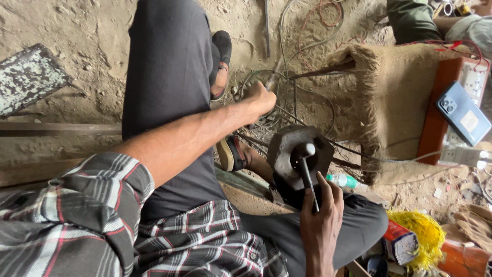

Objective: The person sits on the ground and repeatedly hammers a small metal piece clamped in a bench vise. They adjust the metal piece's position in the vise multiple times and continue striking it with a hammer throughout the clip.

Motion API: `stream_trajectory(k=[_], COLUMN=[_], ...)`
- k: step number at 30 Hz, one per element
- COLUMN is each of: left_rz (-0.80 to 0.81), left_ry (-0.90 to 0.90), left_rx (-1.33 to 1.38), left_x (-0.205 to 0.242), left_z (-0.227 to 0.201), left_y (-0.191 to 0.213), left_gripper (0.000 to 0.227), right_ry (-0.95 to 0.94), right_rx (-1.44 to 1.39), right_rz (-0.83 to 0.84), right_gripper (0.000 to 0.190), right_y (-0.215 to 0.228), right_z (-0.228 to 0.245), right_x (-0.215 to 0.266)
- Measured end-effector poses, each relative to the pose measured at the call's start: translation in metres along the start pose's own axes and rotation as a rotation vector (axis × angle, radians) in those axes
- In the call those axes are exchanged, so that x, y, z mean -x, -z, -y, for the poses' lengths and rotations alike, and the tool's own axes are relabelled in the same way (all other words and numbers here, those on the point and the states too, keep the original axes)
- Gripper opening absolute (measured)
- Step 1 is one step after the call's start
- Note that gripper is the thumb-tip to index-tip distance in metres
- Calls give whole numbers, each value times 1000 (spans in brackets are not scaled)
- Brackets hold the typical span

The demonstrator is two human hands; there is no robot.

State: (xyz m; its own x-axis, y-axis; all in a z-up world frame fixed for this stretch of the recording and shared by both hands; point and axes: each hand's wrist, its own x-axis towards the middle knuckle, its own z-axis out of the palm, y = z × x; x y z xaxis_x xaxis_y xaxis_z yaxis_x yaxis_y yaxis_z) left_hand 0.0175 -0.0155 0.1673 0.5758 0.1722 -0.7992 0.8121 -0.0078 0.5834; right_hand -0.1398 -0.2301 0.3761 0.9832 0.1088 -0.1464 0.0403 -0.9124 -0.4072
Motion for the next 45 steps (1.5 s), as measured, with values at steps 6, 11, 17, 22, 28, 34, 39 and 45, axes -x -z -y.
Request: stream_trajectory(k=[6, 11, 17, 22, 28, 34, 39, 45], left_rz=[228, 128, -84, -106, 99, 489, 293, 388], left_ry=[-12, 92, 135, 201, 302, 588, 220, 126], left_rx=[137, 219, -28, -120, -184, -214, -832, -1039], left_x=[18, -8, -48, -44, -55, -144, -195, -204], left_z=[-10, -2, 44, 65, 86, 156, 211, 223], left_y=[-8, -2, 32, 48, 55, 53, 53, 56], left_gripper=[46, 37, 21, 23, 27, 25, 29, 20], right_ry=[125, 229, 93, 98, 203, 274, 285, 410], right_rx=[-630, -63, 88, 9, 4, 73, 188, 227], right_rz=[217, 188, 137, 30, -195, -139, -96, 52], right_gripper=[59, 54, 72, 51, 33, 31, 25, 18], right_y=[-3, 11, 34, -2, -49, -49, -64, -67], right_z=[48, 64, -16, -94, -154, -184, -218, -268], right_x=[-19, -13, 32, 76, 96, 112, 137, 158])
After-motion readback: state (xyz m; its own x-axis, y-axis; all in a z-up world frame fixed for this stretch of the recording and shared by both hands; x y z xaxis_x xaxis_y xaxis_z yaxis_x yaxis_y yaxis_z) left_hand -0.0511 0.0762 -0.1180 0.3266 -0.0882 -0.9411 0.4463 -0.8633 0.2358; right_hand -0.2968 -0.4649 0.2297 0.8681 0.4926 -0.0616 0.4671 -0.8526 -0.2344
